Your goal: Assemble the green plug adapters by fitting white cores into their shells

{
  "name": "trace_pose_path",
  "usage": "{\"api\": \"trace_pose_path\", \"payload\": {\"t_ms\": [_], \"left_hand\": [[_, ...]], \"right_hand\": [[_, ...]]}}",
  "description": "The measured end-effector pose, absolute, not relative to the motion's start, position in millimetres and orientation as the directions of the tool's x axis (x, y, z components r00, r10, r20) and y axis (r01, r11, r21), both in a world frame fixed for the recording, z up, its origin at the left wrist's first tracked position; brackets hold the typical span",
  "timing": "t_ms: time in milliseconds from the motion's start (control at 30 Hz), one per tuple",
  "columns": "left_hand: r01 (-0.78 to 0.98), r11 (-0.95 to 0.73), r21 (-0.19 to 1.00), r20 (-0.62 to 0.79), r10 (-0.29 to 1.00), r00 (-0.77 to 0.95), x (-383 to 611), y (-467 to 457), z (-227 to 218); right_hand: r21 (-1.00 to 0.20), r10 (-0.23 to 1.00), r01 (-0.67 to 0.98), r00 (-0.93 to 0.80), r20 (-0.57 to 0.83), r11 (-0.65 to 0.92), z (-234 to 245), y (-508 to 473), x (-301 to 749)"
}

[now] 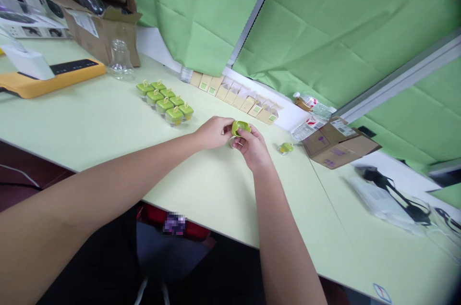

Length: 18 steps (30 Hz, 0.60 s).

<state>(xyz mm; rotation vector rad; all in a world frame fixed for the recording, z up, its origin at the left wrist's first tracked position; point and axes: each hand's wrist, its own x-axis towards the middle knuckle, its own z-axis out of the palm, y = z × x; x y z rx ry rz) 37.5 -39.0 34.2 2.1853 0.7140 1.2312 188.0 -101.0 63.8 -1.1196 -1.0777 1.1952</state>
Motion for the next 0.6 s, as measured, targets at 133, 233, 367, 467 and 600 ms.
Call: {"api": "trace_pose_path", "payload": {"t_ms": [133,233,367,467,600], "left_hand": [[0.194,-0.724,0.662,0.596,0.665,0.449,37.2,-37.5,33.0],[0.195,-0.723,0.663,0.592,0.665,0.454,37.2,-37.1,33.0],[0.210,-0.722,0.660,0.589,0.670,0.451,36.9,-36.7,34.5],[0.241,-0.713,0.658,0.572,0.682,0.457,35.8,-35.5,36.1],[0.277,-0.707,0.651,0.555,0.692,0.462,34.2,-34.4,36.8]], "right_hand": [[-0.992,0.997,-0.124,0.067,0.031,0.039,63.7,-100.4,188.2],[-0.991,0.997,-0.123,0.060,0.042,0.050,63.3,-99.7,187.7],[-0.990,0.996,-0.133,0.081,0.040,0.050,62.4,-99.0,186.4],[-0.991,0.995,-0.133,0.096,0.018,0.031,60.9,-98.4,186.5],[-0.993,0.996,-0.121,0.090,-0.001,0.010,58.1,-97.3,188.2]]}}
